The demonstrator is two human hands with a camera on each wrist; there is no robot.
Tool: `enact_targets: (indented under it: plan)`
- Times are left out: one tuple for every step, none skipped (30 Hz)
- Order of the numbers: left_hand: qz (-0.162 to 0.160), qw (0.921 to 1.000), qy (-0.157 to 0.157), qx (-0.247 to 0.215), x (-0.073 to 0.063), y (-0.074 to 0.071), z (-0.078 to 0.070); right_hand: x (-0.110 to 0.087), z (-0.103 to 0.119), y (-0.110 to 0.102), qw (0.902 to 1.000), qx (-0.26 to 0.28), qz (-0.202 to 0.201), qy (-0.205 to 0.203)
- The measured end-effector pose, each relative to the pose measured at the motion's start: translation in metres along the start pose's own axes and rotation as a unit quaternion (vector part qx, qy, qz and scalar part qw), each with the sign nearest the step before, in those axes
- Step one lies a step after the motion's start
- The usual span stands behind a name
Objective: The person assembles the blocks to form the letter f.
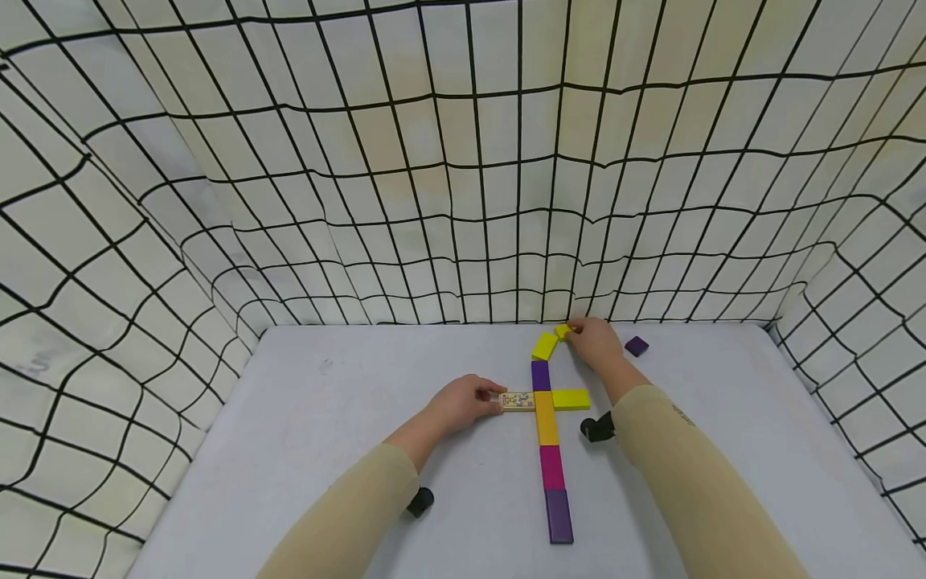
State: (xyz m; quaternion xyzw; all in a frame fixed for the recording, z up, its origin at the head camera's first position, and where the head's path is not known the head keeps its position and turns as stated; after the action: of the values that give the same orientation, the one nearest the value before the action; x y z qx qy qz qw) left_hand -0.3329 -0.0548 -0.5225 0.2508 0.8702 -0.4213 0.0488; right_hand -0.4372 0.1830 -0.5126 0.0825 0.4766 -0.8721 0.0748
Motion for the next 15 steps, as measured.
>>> enact_targets:
  plan:
    - [0.0, 1.0, 0.0, 0.0, 0.0, 0.0001, 0.0, -0.0001, 0.0002, 0.0, 1.0, 0.002, 0.0, 0.0]
    - [0.0, 1.0, -0.001, -0.001, 0.0, 0.0002, 0.0002, -0.0001, 0.0004, 0.0, 1.0, 0.004, 0.0, 0.0]
    - [0.0, 1.0, -0.001, -0.001, 0.0, 0.0003, 0.0004, -0.0002, 0.0004, 0.0001, 1.0, 0.005, 0.0, 0.0]
    - [0.0, 1.0, -0.001, -0.001, 0.0, 0.0004, 0.0004, -0.0002, 0.0003, 0.0002, 1.0, 0.007, 0.001, 0.001]
    - [0.0, 1.0, -0.001, -0.001, 0.0, 0.0005, 0.0004, -0.0002, 0.0001, 0.0003, 1.0, 0.009, 0.001, 0.003]
    - [-0.001, 1.0, -0.001, 0.0, 0.0, 0.0005, 0.0004, -0.0001, -0.0001, 0.0005, 0.9999, 0.011, 0.002, 0.004]
    - [-0.001, 1.0, -0.001, 0.001, 0.0, 0.0004, 0.0003, 0.0, -0.0001, 0.0008, 0.9999, 0.011, 0.003, 0.004]
    - [-0.001, 1.0, -0.001, 0.002, -0.0001, 0.0004, 0.0003, 0.0002, -0.0001, 0.001, 0.9999, 0.012, 0.003, 0.006]
    - [-0.001, 1.0, -0.001, 0.003, -0.0002, 0.0004, 0.0002, 0.0003, -0.0002, 0.0011, 0.9999, 0.014, 0.003, 0.007]
    - [-0.001, 1.0, -0.002, 0.003, -0.0003, 0.0004, 0.0001, 0.0005, -0.0002, 0.0012, 0.9999, 0.015, 0.003, 0.008]
    - [-0.001, 1.0, -0.002, 0.003, -0.0003, 0.0004, 0.0002, 0.0005, -0.0001, 0.0013, 0.9998, 0.015, 0.004, 0.008]
    - [-0.002, 1.0, -0.003, 0.002, -0.0003, 0.0004, 0.0001, 0.0006, 0.0, 0.0013, 0.9998, 0.015, 0.004, 0.008]
    - [-0.001, 1.0, -0.003, 0.003, -0.0003, 0.0004, 0.0001, 0.0004, 0.0002, 0.0013, 0.9999, 0.013, 0.005, 0.007]
    - [-0.002, 1.0, -0.003, 0.002, -0.0006, 0.0003, 0.0, 0.0004, 0.0002, 0.0012, 0.9998, 0.015, 0.006, 0.007]
    - [-0.002, 1.0, -0.003, 0.002, -0.0006, 0.0003, -0.0001, 0.0001, 0.0001, 0.0012, 0.9998, 0.015, 0.007, 0.007]
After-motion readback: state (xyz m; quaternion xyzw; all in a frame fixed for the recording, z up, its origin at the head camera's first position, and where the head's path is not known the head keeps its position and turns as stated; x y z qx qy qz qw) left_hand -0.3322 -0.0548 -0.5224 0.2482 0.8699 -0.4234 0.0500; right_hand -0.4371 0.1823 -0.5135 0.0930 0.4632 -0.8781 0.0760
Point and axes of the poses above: each hand's wrist, its own x-axis towards the middle knuckle, its own y-axis out of the palm, z = x × y, the point moved 8 cm from there along x, towards the middle knuckle, and after that the axes turned 6 degrees about z, right-handed, at the moved point
